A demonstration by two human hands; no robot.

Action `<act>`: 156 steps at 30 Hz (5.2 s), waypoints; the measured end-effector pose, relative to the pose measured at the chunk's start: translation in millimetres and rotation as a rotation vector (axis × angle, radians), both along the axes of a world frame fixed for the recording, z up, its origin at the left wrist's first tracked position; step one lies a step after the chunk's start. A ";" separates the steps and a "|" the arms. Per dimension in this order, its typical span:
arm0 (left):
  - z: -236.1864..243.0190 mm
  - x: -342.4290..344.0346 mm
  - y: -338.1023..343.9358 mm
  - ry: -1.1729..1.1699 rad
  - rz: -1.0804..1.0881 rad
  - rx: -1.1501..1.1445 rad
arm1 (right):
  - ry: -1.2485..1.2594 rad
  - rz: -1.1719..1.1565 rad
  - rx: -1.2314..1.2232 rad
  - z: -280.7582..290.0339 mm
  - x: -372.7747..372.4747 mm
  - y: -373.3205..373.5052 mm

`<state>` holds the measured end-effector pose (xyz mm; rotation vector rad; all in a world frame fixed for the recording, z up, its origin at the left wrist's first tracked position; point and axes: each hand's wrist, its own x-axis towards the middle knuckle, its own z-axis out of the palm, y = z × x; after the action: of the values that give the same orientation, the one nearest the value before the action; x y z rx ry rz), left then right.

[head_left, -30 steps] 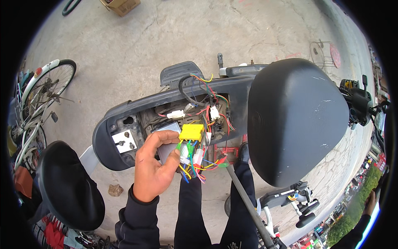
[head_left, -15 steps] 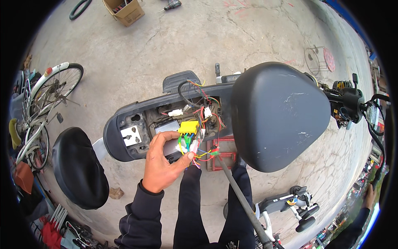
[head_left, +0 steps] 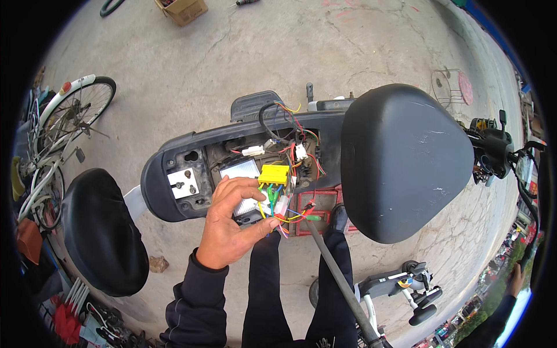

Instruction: The person works on the exposed wiring under the seat of an electric scooter, stripping and twisting wires, and connecting them to a yellow connector. The person uses wire strippers and pliers to prepare and join the wires.

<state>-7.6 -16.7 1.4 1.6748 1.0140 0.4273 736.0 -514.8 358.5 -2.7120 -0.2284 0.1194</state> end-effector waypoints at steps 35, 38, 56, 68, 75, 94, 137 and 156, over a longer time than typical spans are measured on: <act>-6.0 -2.0 4.9 -0.029 0.059 -0.033 | -0.001 -0.098 -0.012 8.4 -0.4 -3.1; -7.2 -2.0 3.6 -0.036 0.078 -0.045 | 0.006 -0.102 -0.022 9.1 2.2 -5.7; 14.8 11.6 -14.5 0.106 0.029 0.116 | 0.005 -0.051 -0.014 7.7 -0.5 -4.2; 16.5 16.2 -11.6 0.147 0.153 0.207 | -0.001 0.002 -0.029 3.7 0.8 -5.4; 27.4 21.0 -20.0 0.200 0.274 0.000 | 0.015 -0.005 -0.015 1.8 -2.7 -2.7; 20.4 24.0 -21.0 0.194 0.171 0.138 | 0.012 -0.043 -0.103 5.6 13.2 -16.9; 4.1 60.3 -89.2 -0.818 0.866 -0.905 | 0.015 -0.008 -0.034 1.2 0.5 -3.4; -4.5 61.3 2.5 -0.480 0.621 -0.419 | -0.011 0.041 -0.023 -4.5 10.2 -12.3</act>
<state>53.7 -14.2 -3.0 0.8029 1.1428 0.9025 746.2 -527.1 354.0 -2.7322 -0.2878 0.1202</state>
